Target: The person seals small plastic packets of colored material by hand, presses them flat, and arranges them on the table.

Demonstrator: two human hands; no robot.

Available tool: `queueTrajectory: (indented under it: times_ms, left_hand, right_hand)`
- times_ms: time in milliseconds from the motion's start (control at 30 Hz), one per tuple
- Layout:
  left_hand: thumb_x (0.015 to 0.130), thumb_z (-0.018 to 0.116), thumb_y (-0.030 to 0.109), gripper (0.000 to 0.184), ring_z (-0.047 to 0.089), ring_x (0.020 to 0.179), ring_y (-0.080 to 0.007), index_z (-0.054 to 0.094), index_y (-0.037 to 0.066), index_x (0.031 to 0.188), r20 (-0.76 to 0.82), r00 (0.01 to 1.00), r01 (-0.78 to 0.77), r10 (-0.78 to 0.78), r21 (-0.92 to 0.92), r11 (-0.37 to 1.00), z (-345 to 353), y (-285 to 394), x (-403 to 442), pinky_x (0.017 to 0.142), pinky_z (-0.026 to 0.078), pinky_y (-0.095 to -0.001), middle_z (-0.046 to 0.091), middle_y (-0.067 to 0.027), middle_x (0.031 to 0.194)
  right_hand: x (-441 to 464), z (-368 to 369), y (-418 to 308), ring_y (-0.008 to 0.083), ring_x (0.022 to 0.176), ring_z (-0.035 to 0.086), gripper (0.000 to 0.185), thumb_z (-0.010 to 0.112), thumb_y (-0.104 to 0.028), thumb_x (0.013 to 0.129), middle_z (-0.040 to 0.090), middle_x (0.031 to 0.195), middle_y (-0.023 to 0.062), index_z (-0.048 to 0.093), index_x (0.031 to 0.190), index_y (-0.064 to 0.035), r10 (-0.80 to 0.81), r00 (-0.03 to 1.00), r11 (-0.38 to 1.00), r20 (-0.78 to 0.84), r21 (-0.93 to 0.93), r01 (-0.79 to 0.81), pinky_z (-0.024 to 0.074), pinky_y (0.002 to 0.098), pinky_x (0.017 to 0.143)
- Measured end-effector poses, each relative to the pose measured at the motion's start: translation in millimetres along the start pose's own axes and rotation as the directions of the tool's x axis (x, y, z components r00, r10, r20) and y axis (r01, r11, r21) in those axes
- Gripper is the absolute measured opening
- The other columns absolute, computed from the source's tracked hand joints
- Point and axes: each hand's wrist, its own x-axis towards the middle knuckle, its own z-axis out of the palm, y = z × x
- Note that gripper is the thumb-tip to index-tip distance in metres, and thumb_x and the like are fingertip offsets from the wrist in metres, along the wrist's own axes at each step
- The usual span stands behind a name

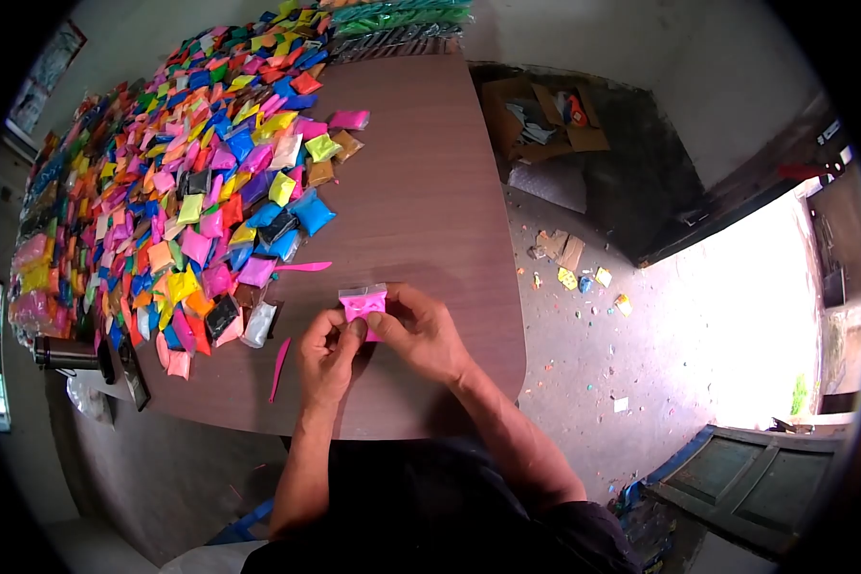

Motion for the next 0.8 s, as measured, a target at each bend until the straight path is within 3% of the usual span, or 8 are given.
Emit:
queueTrajectory:
  times_ms: [167,233,267,367,500,667,733,800]
  left_hand:
    - [0.098,0.069,0.012,0.013,0.049,0.072,0.0003,0.067,0.000,0.103,-0.019,1.000,0.012,-0.012,-0.028,1.000,12,24,3,0.060,0.037,-0.0177,0.060,0.0065,0.082]
    - [0.098,0.069,0.012,0.012,0.049,0.071,0.0003,0.067,0.000,0.102,-0.029,0.999,0.030,-0.032,-0.087,0.996,13,24,3,0.060,0.037,-0.0176,0.060,0.0066,0.081]
    - [0.098,0.069,0.012,0.012,0.050,0.071,0.0002,0.067,0.001,0.101,-0.031,0.999,0.035,-0.038,-0.073,0.997,12,20,4,0.060,0.037,-0.0177,0.060,0.0066,0.080]
    - [0.098,0.069,0.012,0.011,0.050,0.071,0.0001,0.067,0.001,0.099,-0.031,0.999,0.017,-0.018,-0.040,0.999,8,16,3,0.061,0.038,-0.0179,0.059,0.0066,0.080]
    - [0.098,0.069,0.012,0.011,0.049,0.071,0.0001,0.066,0.001,0.096,-0.024,1.000,-0.009,0.009,-0.031,0.999,0,-2,2,0.061,0.037,-0.0180,0.059,0.0068,0.080]
    - [0.097,0.071,0.014,0.013,0.047,0.069,0.0006,0.065,0.003,0.094,-0.032,0.999,0.023,-0.024,-0.034,0.999,12,23,5,0.059,0.034,-0.0181,0.057,0.0075,0.077]
    - [0.097,0.071,0.014,0.014,0.046,0.068,0.0006,0.064,0.003,0.093,-0.039,0.998,0.043,-0.045,-0.062,0.997,13,22,5,0.058,0.033,-0.0184,0.057,0.0077,0.076]
    - [0.098,0.070,0.014,0.014,0.045,0.067,0.0005,0.064,0.003,0.091,-0.003,0.999,0.048,-0.049,-0.091,0.995,8,13,5,0.058,0.033,-0.0188,0.056,0.0080,0.076]
  right_hand:
    - [2,-5,7,0.0065,0.090,0.059,0.022,0.068,-0.010,0.099,0.066,0.098,0.0001,0.066,0.118,0.0019,-0.042,0.999,0.999,-0.008,0.011,0.042,0.0486,0.0230,0.079]
    - [1,-7,9,0.0126,0.101,0.063,0.030,0.067,-0.009,0.100,0.069,0.109,0.0080,0.062,0.126,0.0046,-0.020,0.999,1.000,0.039,-0.004,0.020,0.0532,0.0296,0.090]
    - [1,-7,8,0.0126,0.101,0.063,0.030,0.067,-0.009,0.100,0.069,0.109,0.0080,0.062,0.126,0.0046,-0.020,0.999,1.000,0.038,-0.005,0.020,0.0532,0.0296,0.090]
    - [0,-4,0,0.0122,0.100,0.063,0.029,0.067,-0.009,0.100,0.069,0.109,0.0080,0.062,0.125,0.0054,0.014,0.999,0.988,0.040,-0.152,-0.007,0.0530,0.0291,0.089]
    - [-1,0,-3,0.0112,0.098,0.063,0.026,0.067,-0.009,0.100,0.069,0.107,0.0070,0.064,0.122,0.0053,0.030,0.999,0.996,0.032,-0.083,-0.028,0.0531,0.0282,0.087]
    - [0,-4,9,0.0110,0.098,0.063,0.024,0.066,-0.009,0.101,0.069,0.107,0.0066,0.065,0.120,0.0045,-0.007,1.000,0.999,0.021,-0.052,0.008,0.0534,0.0278,0.087]
    - [1,-2,9,0.0061,0.086,0.058,0.019,0.066,-0.012,0.101,0.067,0.095,0.0006,0.067,0.115,0.0017,-0.043,0.999,0.999,-0.015,-0.005,0.043,0.0478,0.0225,0.075]
    - [1,-1,9,0.0063,0.088,0.059,0.019,0.066,-0.012,0.101,0.067,0.096,0.0006,0.067,0.115,0.0018,-0.042,0.999,0.999,-0.016,-0.021,0.042,0.0483,0.0226,0.076]
